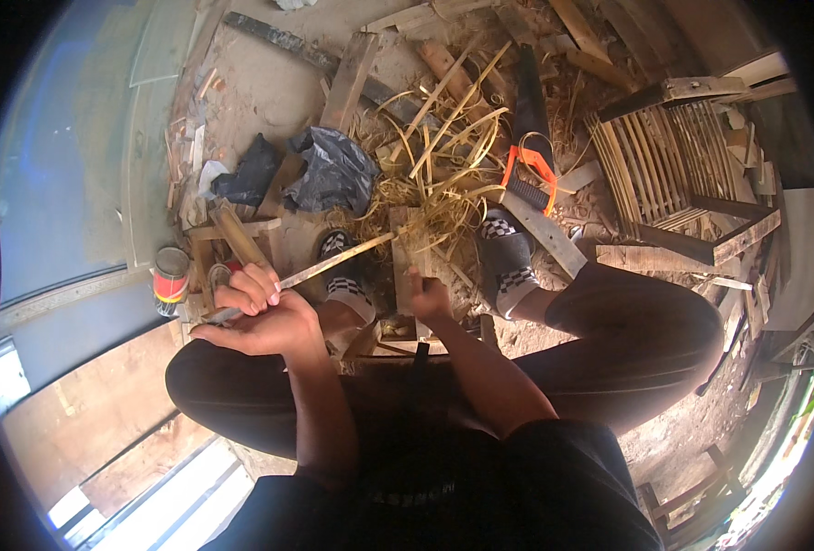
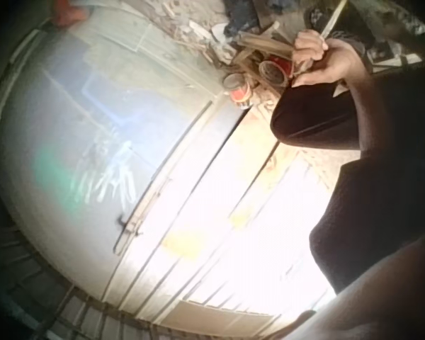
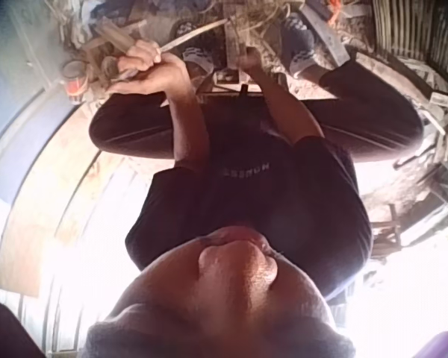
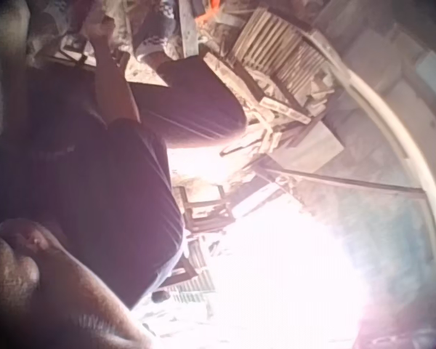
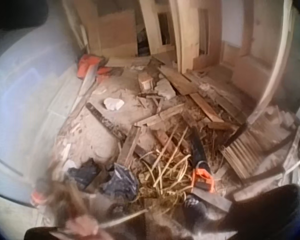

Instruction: The person sits on the floor and uses a knife to shave thin strips from long bamboo sticks. They repeatedly rotate the sticks and pull the knife along their length to remove the outer layer, producing a pile of shavings.

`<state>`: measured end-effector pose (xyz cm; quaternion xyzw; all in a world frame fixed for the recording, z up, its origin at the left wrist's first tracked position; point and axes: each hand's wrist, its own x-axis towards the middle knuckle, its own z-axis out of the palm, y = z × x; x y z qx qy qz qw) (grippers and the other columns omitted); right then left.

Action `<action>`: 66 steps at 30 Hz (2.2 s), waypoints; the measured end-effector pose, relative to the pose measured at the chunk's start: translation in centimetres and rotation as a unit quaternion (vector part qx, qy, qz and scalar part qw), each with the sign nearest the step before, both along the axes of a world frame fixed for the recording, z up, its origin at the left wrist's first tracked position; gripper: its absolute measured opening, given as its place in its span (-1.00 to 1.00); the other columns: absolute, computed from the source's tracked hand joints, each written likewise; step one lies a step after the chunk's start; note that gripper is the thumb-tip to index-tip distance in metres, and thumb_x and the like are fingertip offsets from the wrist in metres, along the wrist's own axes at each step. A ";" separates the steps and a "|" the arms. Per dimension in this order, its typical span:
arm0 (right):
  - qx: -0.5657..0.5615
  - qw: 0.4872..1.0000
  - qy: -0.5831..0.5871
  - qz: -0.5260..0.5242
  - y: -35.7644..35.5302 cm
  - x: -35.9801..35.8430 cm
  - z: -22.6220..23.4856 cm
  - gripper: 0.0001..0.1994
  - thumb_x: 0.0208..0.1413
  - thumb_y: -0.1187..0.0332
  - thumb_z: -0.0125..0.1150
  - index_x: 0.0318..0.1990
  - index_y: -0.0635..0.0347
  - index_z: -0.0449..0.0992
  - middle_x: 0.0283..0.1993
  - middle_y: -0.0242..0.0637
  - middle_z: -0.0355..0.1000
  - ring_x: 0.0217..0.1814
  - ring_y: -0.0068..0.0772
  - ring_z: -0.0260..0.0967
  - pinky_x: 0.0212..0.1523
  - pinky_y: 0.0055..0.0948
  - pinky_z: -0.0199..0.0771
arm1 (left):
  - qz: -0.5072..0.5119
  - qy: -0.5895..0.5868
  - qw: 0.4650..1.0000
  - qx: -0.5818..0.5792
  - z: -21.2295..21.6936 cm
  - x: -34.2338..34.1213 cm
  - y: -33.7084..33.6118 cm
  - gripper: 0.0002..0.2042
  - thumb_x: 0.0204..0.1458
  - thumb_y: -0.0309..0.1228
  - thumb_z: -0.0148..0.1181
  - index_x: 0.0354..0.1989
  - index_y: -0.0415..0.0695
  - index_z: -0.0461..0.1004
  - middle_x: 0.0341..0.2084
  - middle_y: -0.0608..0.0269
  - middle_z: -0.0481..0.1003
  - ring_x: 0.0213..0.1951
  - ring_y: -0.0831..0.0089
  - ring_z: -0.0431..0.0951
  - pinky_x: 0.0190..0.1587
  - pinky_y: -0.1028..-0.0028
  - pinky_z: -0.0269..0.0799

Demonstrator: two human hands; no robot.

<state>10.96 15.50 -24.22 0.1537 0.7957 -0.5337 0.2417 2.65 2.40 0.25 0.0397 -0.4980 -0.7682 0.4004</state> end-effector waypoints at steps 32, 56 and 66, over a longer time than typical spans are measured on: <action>-0.188 0.977 0.066 -0.070 -3.3 -2.5 3.8 -0.40 0.41 -0.06 -0.12 -0.52 0.32 0.37 -0.59 -0.23 0.25 -0.50 -0.39 0.22 -0.40 -0.18 0.27 | 0.086 -0.034 0.994 -0.064 -0.7 -0.4 1.1 -0.36 0.26 0.31 -0.46 -0.57 -0.03 0.10 -0.68 0.40 0.04 -0.61 0.53 0.06 -0.48 0.53 0.08; -0.168 0.983 -0.004 -0.076 -3.6 -3.4 4.6 -0.43 0.33 -0.07 0.03 -0.27 0.42 0.54 -0.48 0.05 0.48 -0.44 -0.27 0.36 -0.26 -0.15 0.39 | 0.134 -0.053 0.988 -0.051 -0.5 -1.5 1.0 -0.36 0.26 0.33 -0.47 -0.61 0.01 0.04 -0.72 0.42 0.02 -0.64 0.57 0.01 -0.47 0.57 0.12; -0.089 0.994 0.061 -0.015 -4.2 -3.4 5.5 -0.48 0.30 -0.04 0.04 -0.35 0.35 0.53 -0.57 0.12 0.44 -0.47 0.18 0.48 -0.42 -0.06 0.42 | 0.173 -0.076 0.982 0.009 -0.7 -1.5 -1.6 -0.39 0.28 0.29 -0.43 -0.58 0.01 0.04 -0.69 0.39 0.04 -0.62 0.57 0.03 -0.52 0.58 -0.01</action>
